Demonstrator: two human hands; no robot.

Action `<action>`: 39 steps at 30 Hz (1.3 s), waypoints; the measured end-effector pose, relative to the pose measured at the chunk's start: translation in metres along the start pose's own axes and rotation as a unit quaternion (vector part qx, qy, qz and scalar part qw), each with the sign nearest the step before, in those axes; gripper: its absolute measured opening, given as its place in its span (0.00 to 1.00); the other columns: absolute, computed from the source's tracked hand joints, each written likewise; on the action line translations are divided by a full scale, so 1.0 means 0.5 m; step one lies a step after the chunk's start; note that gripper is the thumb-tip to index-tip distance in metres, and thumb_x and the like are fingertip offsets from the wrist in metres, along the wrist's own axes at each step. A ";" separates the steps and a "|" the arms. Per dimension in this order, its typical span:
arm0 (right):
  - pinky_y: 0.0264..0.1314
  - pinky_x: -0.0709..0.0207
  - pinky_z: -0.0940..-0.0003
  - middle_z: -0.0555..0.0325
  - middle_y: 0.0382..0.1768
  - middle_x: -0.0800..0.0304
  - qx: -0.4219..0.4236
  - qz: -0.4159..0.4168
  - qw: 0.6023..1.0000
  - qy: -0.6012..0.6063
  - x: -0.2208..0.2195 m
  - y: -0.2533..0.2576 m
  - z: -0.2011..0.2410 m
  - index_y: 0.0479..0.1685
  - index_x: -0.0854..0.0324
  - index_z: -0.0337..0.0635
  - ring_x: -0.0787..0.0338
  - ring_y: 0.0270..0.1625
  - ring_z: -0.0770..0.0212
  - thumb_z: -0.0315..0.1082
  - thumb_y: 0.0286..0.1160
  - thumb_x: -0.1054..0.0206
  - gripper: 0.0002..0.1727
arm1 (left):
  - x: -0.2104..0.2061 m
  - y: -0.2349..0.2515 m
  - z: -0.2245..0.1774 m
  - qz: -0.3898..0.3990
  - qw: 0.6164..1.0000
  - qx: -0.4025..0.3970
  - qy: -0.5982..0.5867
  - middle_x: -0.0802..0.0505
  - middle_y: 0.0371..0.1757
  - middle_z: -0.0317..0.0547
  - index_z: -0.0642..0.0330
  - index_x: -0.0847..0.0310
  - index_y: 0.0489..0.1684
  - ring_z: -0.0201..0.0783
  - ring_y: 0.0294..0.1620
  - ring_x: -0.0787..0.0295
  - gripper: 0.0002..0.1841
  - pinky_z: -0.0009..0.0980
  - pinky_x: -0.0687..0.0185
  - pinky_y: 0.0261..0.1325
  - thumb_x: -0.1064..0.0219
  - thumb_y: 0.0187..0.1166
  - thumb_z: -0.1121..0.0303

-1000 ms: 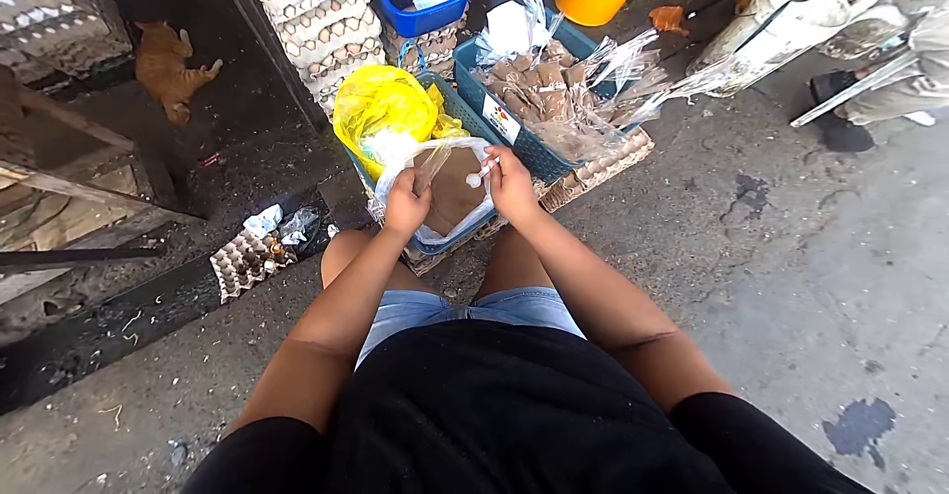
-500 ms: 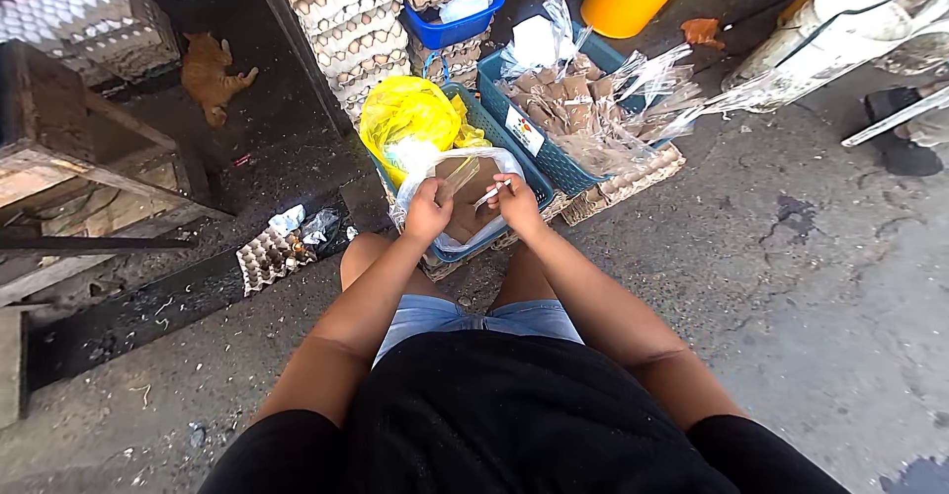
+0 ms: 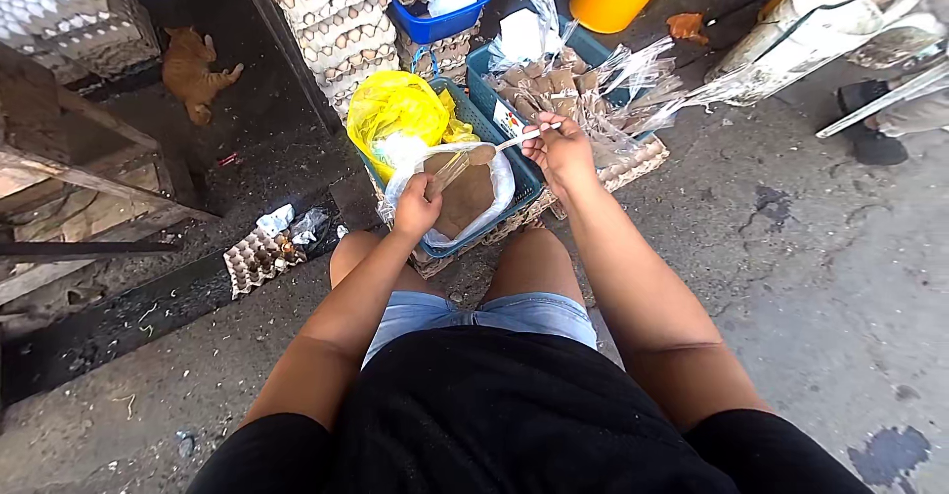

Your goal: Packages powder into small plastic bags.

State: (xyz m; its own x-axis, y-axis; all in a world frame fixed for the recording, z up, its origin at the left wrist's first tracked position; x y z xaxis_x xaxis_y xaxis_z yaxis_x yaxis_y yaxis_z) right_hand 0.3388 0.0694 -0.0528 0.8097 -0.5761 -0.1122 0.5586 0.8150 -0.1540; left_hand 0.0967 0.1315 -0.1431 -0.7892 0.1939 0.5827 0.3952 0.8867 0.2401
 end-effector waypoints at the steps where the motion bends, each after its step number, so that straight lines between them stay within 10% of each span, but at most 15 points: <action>1: 0.42 0.14 0.74 0.56 0.43 0.13 0.009 0.001 1.000 -0.002 0.000 0.002 0.015 0.72 0.34 0.34 0.11 0.33 0.70 0.28 0.93 0.53 0.16 | 0.000 0.000 0.000 0.002 1.000 0.003 0.001 0.10 0.58 0.67 0.74 0.17 0.58 0.57 0.61 0.11 0.15 0.51 0.19 0.68 0.32 0.76 0.75; 18: 0.58 0.17 0.69 0.50 0.55 0.13 0.069 0.242 0.955 -0.160 -0.165 -0.065 0.007 0.70 0.27 0.34 0.11 0.51 0.66 0.32 0.95 0.55 0.18 | 0.002 0.003 0.008 -0.001 1.000 0.017 0.009 0.10 0.56 0.66 0.75 0.18 0.57 0.58 0.58 0.10 0.17 0.53 0.18 0.66 0.29 0.77 0.72; 24: 0.54 0.15 0.71 0.52 0.51 0.11 0.286 0.083 0.947 -0.122 -0.065 -0.046 0.080 0.68 0.30 0.28 0.10 0.46 0.69 0.30 0.93 0.58 0.18 | 0.003 0.006 0.011 -0.016 0.999 0.033 -0.002 0.10 0.56 0.66 0.75 0.18 0.57 0.57 0.58 0.10 0.16 0.51 0.18 0.67 0.31 0.79 0.70; 30: 0.61 0.15 0.58 0.41 0.60 0.13 0.084 0.091 0.952 -0.281 -0.071 -0.016 -0.112 0.78 0.32 0.30 0.08 0.53 0.55 0.29 0.93 0.56 0.21 | 0.003 0.008 0.012 -0.022 0.999 0.034 0.002 0.10 0.56 0.67 0.75 0.18 0.58 0.57 0.59 0.10 0.17 0.52 0.19 0.67 0.31 0.79 0.70; 39: 0.52 0.14 0.67 0.45 0.57 0.15 -0.102 0.060 0.988 -0.098 -0.088 -0.019 -0.196 0.79 0.36 0.31 0.09 0.44 0.64 0.29 0.95 0.59 0.21 | 0.012 -0.001 0.008 -0.035 0.999 0.017 0.002 0.09 0.56 0.68 0.76 0.18 0.58 0.57 0.60 0.10 0.17 0.51 0.19 0.68 0.30 0.77 0.72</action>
State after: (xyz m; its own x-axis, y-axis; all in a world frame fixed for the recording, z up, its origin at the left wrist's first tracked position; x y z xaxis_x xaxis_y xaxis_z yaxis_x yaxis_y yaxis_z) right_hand 0.2800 0.0808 -0.1426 0.8981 -0.4373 0.0473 0.4252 0.8356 -0.3478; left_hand 0.0899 0.1339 -0.1431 -0.8121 0.1301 0.5688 0.3240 0.9113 0.2541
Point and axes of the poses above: each hand's wrist, its own y-axis towards the middle knuckle, its own x-axis out of the back of the hand, z = x × y, the point moved 6 cm from there along y, towards the middle knuckle
